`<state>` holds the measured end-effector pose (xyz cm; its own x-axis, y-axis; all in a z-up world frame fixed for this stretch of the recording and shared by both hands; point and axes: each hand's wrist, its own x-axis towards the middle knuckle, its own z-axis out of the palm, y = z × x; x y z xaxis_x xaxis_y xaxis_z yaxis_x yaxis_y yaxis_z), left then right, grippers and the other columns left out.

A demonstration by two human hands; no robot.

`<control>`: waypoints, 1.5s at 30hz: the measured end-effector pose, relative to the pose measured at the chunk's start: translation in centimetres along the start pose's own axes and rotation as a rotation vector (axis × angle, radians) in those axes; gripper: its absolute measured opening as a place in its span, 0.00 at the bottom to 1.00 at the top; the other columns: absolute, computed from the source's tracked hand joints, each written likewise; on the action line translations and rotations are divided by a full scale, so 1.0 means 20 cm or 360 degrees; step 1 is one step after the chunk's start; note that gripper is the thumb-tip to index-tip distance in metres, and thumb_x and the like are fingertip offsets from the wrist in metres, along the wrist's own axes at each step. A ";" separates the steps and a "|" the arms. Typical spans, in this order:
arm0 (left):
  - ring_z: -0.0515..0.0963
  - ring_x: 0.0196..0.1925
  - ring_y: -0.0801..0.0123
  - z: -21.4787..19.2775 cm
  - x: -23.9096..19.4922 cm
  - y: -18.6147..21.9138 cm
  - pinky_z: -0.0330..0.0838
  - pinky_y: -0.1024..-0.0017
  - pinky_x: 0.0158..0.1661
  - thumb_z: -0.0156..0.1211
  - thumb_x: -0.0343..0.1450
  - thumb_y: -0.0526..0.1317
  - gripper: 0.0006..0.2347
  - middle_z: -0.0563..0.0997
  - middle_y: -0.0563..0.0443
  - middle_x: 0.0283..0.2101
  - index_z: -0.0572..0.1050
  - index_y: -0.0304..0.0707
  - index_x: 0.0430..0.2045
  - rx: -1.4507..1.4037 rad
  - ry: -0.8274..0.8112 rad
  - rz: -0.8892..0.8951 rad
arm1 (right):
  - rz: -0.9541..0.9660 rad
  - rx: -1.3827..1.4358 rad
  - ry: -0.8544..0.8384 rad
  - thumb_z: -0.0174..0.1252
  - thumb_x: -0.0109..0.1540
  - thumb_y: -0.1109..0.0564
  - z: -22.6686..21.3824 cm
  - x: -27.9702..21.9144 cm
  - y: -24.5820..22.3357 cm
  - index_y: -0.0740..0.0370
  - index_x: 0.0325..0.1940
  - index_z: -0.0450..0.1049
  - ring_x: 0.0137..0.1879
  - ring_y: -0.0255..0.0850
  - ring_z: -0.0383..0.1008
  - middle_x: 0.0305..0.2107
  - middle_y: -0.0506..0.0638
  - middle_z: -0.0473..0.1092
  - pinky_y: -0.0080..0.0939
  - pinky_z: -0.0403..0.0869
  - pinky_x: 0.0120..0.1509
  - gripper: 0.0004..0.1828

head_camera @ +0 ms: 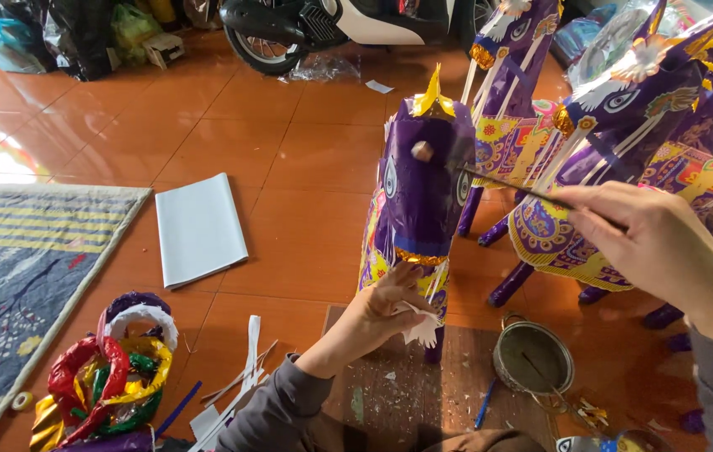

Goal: Decorating traditional paper horse models using glue, paper cutouts, and paint.

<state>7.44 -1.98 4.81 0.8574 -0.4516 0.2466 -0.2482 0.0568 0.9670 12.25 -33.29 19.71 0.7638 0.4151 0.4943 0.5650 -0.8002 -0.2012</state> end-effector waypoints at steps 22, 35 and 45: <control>0.62 0.72 0.61 0.01 -0.01 0.14 0.59 0.65 0.63 0.57 0.71 0.39 0.04 0.60 0.48 0.69 0.79 0.45 0.34 -0.0173 0.0049 0.0234 | 0.0328 0.0007 -0.0586 0.53 0.61 0.59 -0.07 0.08 0.14 0.52 0.51 0.78 0.43 0.35 0.80 0.44 0.43 0.78 0.36 0.76 0.53 0.16; 0.61 0.72 0.64 0.02 -0.02 0.15 0.58 0.62 0.64 0.59 0.70 0.39 0.02 0.69 0.43 0.64 0.78 0.47 0.31 -0.0036 0.0120 0.0124 | -0.0042 0.0003 0.0278 0.63 0.63 0.69 0.03 0.15 0.26 0.67 0.41 0.77 0.40 0.43 0.69 0.38 0.57 0.70 0.36 0.76 0.42 0.04; 0.56 0.73 0.64 0.03 -0.01 0.14 0.56 0.60 0.64 0.58 0.70 0.39 0.02 0.71 0.44 0.63 0.78 0.46 0.31 0.0002 0.0143 0.0189 | -0.0630 -0.0534 0.0596 0.59 0.70 0.61 0.13 0.24 0.14 0.59 0.48 0.78 0.42 0.41 0.66 0.35 0.51 0.69 0.38 0.71 0.44 0.04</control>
<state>6.27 -2.27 7.42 0.8588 -0.3602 0.3643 -0.3509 0.1044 0.9306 18.27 -32.40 19.24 0.3225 0.5760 0.7511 0.6072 -0.7346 0.3027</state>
